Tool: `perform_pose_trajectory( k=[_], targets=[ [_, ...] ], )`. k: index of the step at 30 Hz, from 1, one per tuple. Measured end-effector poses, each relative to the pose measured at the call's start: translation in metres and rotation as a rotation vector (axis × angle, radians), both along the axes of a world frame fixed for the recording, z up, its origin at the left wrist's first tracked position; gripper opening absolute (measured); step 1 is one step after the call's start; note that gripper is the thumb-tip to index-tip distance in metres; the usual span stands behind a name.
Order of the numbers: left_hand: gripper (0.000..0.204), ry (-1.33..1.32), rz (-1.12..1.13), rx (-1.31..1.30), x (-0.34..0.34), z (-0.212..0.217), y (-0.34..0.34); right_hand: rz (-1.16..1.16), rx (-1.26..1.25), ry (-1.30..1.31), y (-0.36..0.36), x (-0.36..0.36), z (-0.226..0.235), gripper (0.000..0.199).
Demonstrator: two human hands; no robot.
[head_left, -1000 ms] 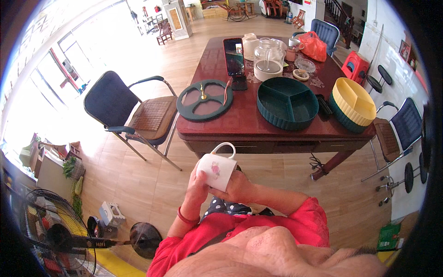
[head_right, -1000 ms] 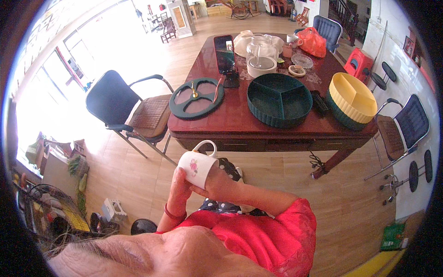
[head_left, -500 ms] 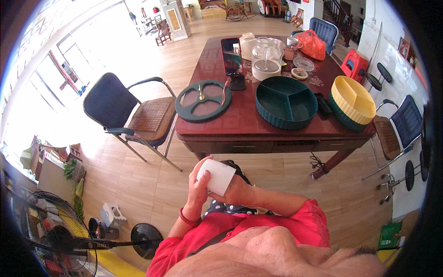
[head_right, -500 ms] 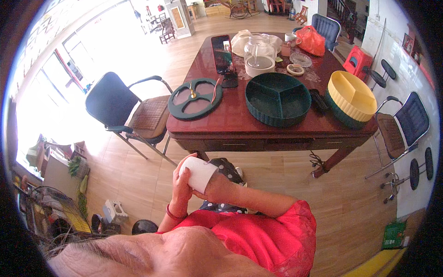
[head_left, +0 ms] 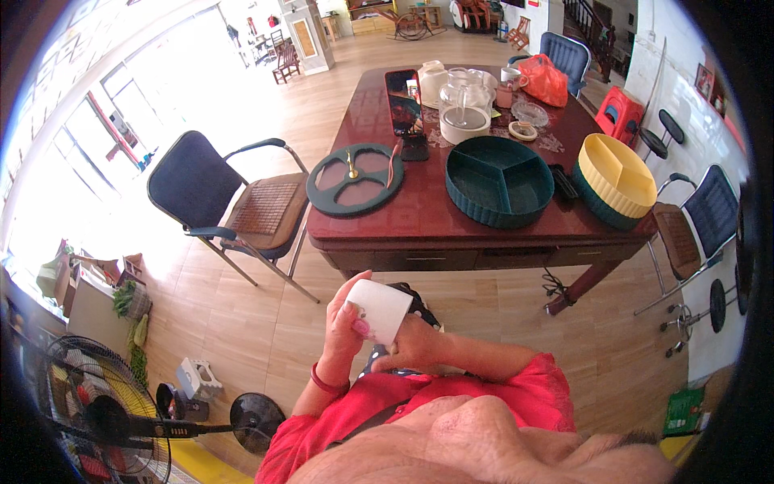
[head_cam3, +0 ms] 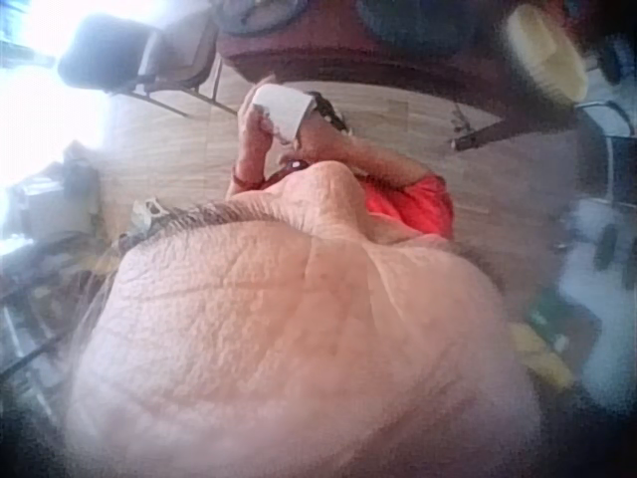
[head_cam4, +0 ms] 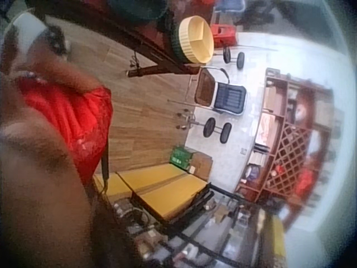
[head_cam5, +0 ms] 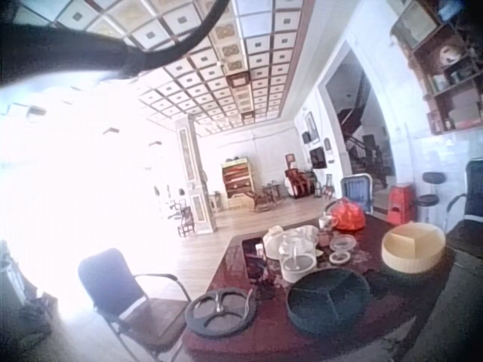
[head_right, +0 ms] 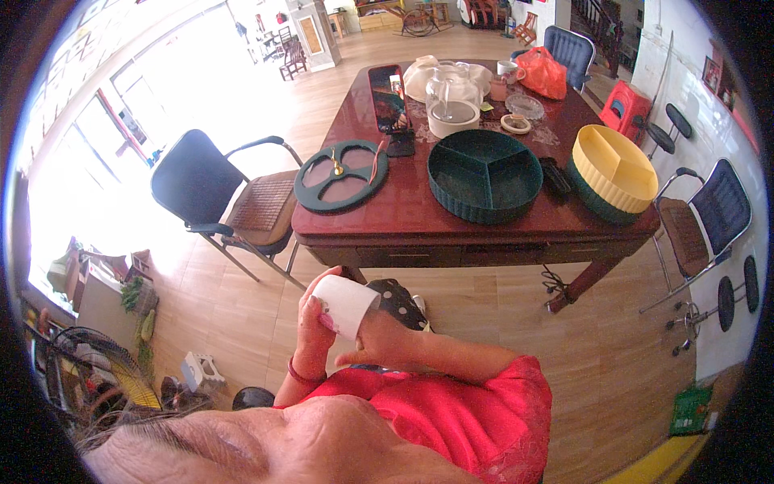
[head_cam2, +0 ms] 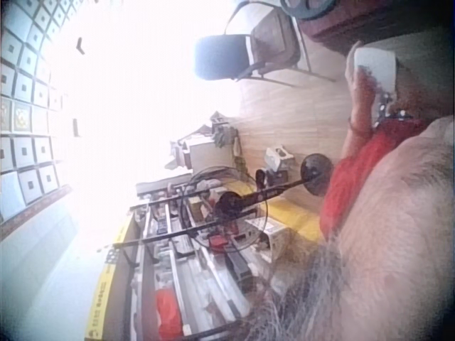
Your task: The person wipes the inside and outside of a dark green plastic tray and then wipes the inside and outside of a white ceramic mug using a cloth.
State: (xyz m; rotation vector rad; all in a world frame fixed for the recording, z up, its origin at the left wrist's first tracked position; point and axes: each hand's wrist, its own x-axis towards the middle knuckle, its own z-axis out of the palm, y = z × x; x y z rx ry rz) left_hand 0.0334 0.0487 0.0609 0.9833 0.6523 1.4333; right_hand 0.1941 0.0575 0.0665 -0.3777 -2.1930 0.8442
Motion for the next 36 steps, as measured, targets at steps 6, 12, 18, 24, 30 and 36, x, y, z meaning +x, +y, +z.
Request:
perform_pose_trajectory(
  k=[6,12,18,24,30,36],
  targets=[
    [0.061,0.124,-0.034,-0.124,-0.001,0.002,0.001,0.024,-0.023,-0.232,0.021,0.003,-0.017,0.062],
    [0.081,-0.009,-0.159,0.009,-0.005,-0.005,0.002,-0.116,0.053,-0.099,0.013,0.008,-0.001,0.056],
    [0.105,0.017,-0.075,0.198,-0.004,-0.013,0.011,0.129,-0.976,0.521,-0.004,-0.005,0.013,0.038],
    [0.112,0.557,0.127,0.550,-0.017,-0.013,0.015,0.016,-1.115,0.451,0.004,0.000,0.015,0.034],
    [0.079,0.358,0.279,0.545,-0.005,-0.018,0.013,0.177,-1.028,0.476,-0.003,-0.007,0.007,0.038],
    [0.071,0.191,0.131,0.060,0.001,0.004,0.001,-0.029,0.262,-0.113,0.011,-0.007,0.000,0.053]
  ],
)
